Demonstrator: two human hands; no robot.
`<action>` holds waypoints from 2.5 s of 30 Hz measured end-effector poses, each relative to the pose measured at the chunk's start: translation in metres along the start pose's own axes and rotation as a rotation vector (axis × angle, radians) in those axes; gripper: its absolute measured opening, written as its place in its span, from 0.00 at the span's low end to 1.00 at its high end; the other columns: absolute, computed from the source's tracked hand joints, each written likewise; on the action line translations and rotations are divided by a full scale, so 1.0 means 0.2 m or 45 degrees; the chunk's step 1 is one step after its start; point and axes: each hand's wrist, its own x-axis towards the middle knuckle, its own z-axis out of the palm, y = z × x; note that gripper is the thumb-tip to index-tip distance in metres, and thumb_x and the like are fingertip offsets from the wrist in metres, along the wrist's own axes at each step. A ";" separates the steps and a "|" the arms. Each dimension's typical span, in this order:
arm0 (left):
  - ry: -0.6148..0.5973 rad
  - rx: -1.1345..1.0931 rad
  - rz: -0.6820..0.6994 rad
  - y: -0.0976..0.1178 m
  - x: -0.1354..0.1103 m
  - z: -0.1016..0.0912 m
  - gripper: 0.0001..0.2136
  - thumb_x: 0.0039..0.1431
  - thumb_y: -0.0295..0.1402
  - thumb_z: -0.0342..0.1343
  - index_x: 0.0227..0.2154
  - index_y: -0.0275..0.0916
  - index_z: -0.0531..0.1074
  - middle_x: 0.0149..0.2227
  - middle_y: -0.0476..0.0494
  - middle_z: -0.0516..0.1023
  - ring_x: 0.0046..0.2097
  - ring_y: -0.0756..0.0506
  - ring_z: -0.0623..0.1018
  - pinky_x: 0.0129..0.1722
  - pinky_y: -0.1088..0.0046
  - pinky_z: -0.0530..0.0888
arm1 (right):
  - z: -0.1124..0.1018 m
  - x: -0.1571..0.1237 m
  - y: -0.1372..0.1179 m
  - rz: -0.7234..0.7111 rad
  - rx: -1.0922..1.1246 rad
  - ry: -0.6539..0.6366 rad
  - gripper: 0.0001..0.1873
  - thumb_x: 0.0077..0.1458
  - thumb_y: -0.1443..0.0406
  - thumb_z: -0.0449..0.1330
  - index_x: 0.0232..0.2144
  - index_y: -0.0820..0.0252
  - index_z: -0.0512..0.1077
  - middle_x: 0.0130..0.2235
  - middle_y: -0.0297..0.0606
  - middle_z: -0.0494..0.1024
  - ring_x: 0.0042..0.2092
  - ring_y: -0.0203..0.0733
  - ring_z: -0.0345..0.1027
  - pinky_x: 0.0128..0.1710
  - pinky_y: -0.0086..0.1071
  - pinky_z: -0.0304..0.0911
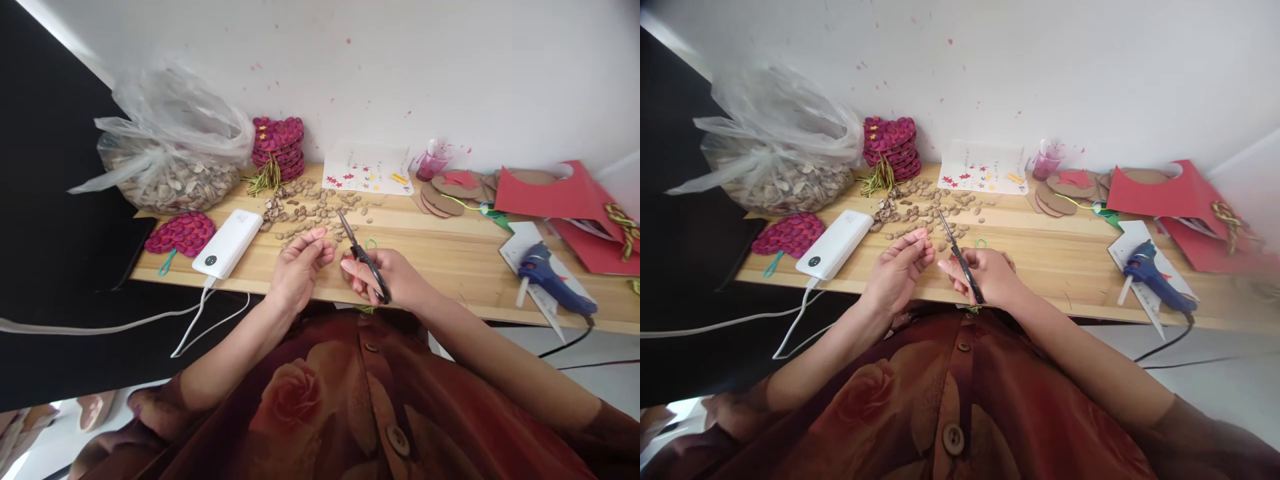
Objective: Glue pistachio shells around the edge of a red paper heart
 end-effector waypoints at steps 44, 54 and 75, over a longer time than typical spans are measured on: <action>0.097 1.527 0.790 0.25 0.09 -0.35 0.07 0.58 0.37 0.63 0.35 0.43 0.84 0.37 0.43 0.85 0.42 0.41 0.80 0.49 0.67 0.74 | -0.76 -0.11 0.19 -0.262 -1.563 1.057 0.14 0.64 0.60 0.55 0.45 0.60 0.76 0.44 0.59 0.83 0.46 0.60 0.78 0.42 0.45 0.66; -0.064 2.018 0.960 0.19 0.18 -0.30 0.07 0.61 0.32 0.59 0.34 0.40 0.81 0.35 0.41 0.78 0.41 0.40 0.76 0.45 0.61 0.72 | -0.58 -0.24 0.36 -0.763 -1.527 1.198 0.05 0.59 0.66 0.63 0.39 0.50 0.75 0.40 0.45 0.85 0.43 0.57 0.81 0.47 0.48 0.73; 0.141 2.256 0.950 0.27 0.25 -0.23 0.05 0.58 0.27 0.60 0.32 0.39 0.81 0.33 0.42 0.79 0.40 0.41 0.76 0.44 0.63 0.73 | -0.57 -0.22 0.43 -1.122 -1.492 1.117 0.11 0.66 0.59 0.59 0.33 0.58 0.74 0.33 0.42 0.81 0.35 0.47 0.74 0.41 0.40 0.69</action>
